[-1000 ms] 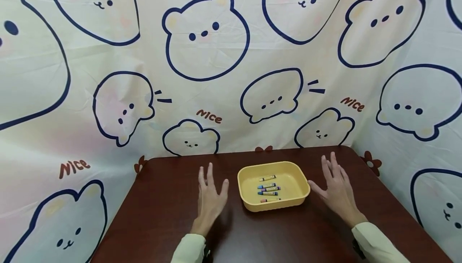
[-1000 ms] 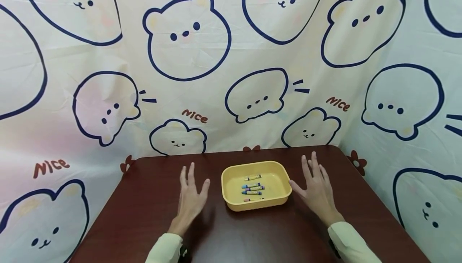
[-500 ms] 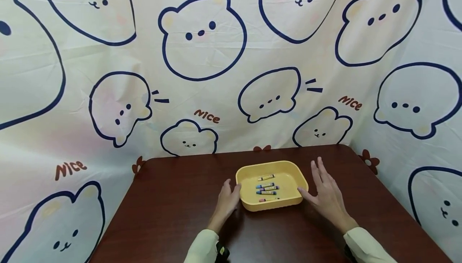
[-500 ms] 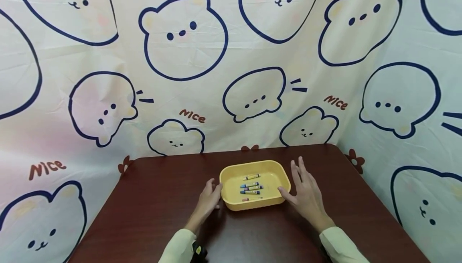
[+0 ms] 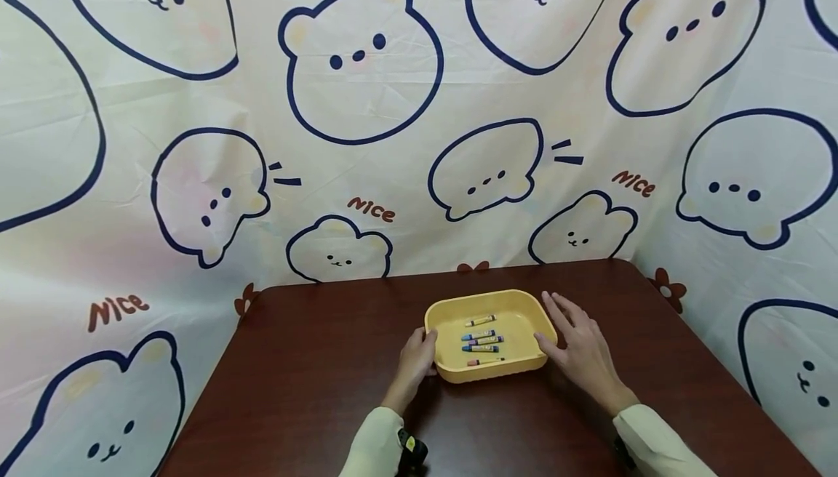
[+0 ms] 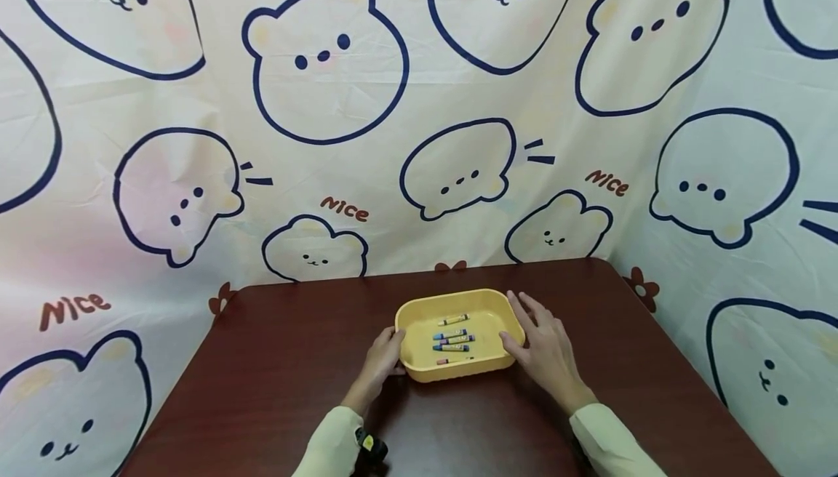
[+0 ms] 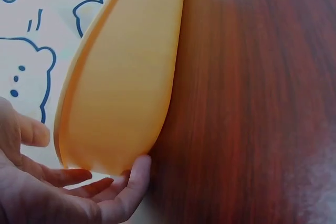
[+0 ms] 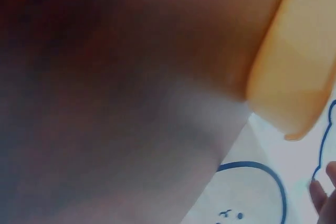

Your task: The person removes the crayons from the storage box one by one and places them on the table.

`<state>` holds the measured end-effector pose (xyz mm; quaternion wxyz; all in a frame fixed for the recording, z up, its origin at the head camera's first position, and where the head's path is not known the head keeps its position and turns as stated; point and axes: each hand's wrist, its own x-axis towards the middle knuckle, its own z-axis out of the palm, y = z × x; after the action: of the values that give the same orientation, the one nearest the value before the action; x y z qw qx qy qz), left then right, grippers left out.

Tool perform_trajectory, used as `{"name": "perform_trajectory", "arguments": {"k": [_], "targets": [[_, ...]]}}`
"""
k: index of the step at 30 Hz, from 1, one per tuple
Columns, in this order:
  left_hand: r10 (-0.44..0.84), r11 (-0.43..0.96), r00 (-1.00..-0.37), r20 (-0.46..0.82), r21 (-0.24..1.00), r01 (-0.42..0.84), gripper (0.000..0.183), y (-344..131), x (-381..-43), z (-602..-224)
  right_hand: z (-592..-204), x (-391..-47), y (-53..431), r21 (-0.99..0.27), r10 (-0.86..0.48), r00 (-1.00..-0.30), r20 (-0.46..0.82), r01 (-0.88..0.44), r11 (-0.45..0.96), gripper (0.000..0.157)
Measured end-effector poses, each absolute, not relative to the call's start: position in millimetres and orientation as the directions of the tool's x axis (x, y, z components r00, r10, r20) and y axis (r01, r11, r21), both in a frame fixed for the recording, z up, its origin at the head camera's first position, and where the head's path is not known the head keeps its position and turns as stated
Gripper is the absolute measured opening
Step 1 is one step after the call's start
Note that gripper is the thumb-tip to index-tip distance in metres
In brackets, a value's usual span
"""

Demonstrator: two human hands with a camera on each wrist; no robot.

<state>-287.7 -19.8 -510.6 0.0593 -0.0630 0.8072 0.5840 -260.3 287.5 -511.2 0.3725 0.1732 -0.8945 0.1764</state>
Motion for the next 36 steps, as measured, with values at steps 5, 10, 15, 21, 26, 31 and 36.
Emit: {"name": "perform_trajectory", "arguments": {"k": [5, 10, 15, 21, 26, 31, 36], "targets": [[-0.042, 0.311, -0.987, -0.153, 0.937, -0.159, 0.052, -21, -289, -508, -497, -268, 270, -0.163, -0.21, -0.619, 0.757, -0.49, 0.857, 0.059], [-0.043, 0.326, -0.992, -0.12, 0.937, -0.128, 0.05, -20, -291, -503, -479, -278, 248, -0.171, -0.243, -0.65, 0.72, -0.505, 0.846, 0.037], [-0.066, 0.361, -0.995, -0.076, 0.928, -0.094, 0.048, -19, -292, -501, -467, -289, 227, -0.256, -0.262, -0.824, 0.502, -0.431, 0.866, 0.03], [-0.059, 0.373, -0.996, -0.063, 0.925, -0.08, 0.046, -16, -295, -501, -461, -303, 207, -0.394, -0.289, -0.936, 0.199, -0.347, 0.851, 0.023], [-0.032, 0.368, -0.995, -0.091, 0.925, -0.097, 0.046, -19, -294, -502, -467, -307, 195, -0.397, -0.405, -0.908, 0.109, -0.413, 0.819, 0.014], [0.016, 0.326, -0.991, -0.132, 0.938, -0.12, 0.047, -23, -293, -503, -479, -310, 189, -0.448, -0.567, -0.818, 0.094, -0.544, 0.71, 0.008], [0.042, 0.287, -0.99, -0.133, 0.951, -0.115, 0.049, -25, -291, -505, -486, -313, 183, -0.452, -0.676, -0.732, 0.09, -0.634, 0.627, 0.005]]}}
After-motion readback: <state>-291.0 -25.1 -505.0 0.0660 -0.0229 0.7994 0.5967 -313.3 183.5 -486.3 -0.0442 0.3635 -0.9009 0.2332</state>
